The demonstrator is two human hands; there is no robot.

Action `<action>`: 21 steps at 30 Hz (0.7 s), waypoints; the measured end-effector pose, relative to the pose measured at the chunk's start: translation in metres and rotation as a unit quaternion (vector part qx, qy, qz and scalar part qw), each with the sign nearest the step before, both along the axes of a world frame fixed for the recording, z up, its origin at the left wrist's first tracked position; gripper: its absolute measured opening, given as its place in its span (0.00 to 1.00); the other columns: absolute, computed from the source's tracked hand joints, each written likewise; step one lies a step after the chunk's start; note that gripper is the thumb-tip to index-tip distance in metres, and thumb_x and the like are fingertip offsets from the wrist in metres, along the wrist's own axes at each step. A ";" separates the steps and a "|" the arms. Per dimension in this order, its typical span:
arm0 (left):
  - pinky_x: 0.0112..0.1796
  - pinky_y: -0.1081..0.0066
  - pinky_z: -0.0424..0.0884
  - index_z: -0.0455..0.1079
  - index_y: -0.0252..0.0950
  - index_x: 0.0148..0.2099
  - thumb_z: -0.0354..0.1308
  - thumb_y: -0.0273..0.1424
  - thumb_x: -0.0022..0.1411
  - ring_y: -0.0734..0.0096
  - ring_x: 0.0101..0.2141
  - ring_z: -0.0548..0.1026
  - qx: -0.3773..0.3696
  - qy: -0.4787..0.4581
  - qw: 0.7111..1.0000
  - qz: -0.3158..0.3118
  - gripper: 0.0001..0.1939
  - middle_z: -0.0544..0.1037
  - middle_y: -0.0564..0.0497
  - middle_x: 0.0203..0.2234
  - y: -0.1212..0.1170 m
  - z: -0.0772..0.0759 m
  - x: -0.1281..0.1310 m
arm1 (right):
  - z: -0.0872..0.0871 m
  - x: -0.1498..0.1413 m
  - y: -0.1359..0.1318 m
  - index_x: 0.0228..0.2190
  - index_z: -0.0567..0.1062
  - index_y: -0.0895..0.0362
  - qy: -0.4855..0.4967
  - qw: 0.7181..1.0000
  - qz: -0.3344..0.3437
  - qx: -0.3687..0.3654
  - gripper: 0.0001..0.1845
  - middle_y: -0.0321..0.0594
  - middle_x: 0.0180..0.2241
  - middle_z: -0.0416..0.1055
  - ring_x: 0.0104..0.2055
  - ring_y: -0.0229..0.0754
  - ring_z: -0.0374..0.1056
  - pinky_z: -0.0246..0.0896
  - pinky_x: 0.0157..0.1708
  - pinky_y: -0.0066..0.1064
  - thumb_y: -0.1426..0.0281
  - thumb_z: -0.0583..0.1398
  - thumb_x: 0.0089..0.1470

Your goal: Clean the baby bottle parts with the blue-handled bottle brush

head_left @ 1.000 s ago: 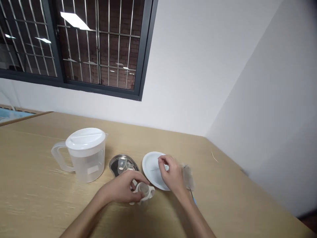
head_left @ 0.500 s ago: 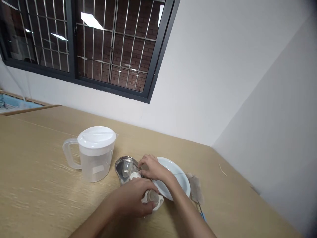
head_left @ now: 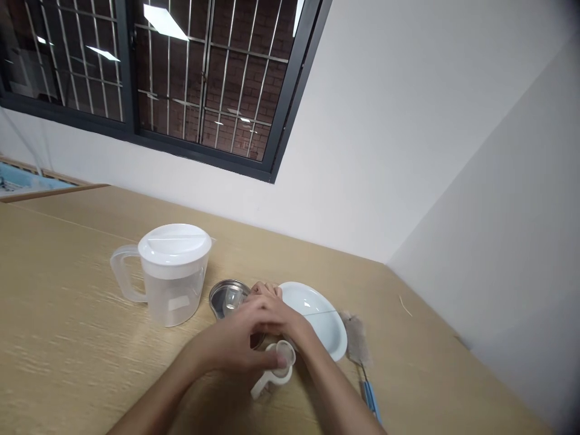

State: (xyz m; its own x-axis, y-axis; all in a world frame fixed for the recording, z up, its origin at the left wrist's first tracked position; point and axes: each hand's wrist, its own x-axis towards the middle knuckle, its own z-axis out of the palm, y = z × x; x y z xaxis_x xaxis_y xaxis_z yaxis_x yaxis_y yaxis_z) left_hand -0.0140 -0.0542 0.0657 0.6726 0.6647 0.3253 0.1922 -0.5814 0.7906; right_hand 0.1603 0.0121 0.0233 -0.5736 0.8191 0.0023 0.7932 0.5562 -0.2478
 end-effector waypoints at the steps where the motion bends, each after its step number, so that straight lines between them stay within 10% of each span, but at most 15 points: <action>1: 0.50 0.66 0.67 0.74 0.44 0.53 0.65 0.36 0.55 0.61 0.50 0.71 0.003 -0.028 0.999 0.028 0.22 0.74 0.48 0.50 0.003 0.002 -0.003 | 0.000 -0.001 0.000 0.41 0.75 0.49 -0.009 1.000 -0.011 -0.003 0.18 0.39 0.45 0.62 0.50 0.47 0.55 0.50 0.51 0.41 0.60 0.68 0.47; 7: 0.38 0.69 0.68 0.76 0.37 0.38 0.54 0.36 0.65 0.67 0.37 0.74 0.024 -0.116 0.971 0.209 0.12 0.78 0.48 0.35 0.027 -0.001 -0.013 | -0.001 -0.005 0.005 0.43 0.76 0.47 -0.040 0.999 -0.006 -0.004 0.29 0.41 0.51 0.59 0.54 0.53 0.53 0.48 0.52 0.45 0.55 0.73 0.37; 15: 0.38 0.68 0.69 0.74 0.40 0.45 0.53 0.30 0.61 0.67 0.38 0.74 0.049 -0.040 0.970 0.235 0.12 0.77 0.49 0.42 0.038 -0.015 -0.018 | 0.008 -0.005 0.000 0.42 0.75 0.50 0.001 1.000 -0.002 0.025 0.27 0.41 0.48 0.61 0.51 0.51 0.55 0.48 0.50 0.42 0.58 0.72 0.37; 21: 0.54 0.55 0.65 0.62 0.40 0.60 0.62 0.31 0.51 0.52 0.55 0.67 0.136 0.075 0.959 0.235 0.32 0.71 0.43 0.55 0.041 -0.036 -0.020 | 0.031 0.009 -0.006 0.39 0.71 0.52 0.109 0.989 -0.078 0.064 0.21 0.36 0.43 0.67 0.50 0.47 0.60 0.47 0.49 0.39 0.62 0.69 0.43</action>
State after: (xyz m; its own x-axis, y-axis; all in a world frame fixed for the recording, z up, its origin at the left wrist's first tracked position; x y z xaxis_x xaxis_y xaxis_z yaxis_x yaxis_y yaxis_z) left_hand -0.0338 -0.0129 0.0298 0.3717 0.8103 0.4530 0.5835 -0.5834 0.5649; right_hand 0.1689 0.0066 0.0544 -0.4141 0.8830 0.2211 0.8072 0.4685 -0.3591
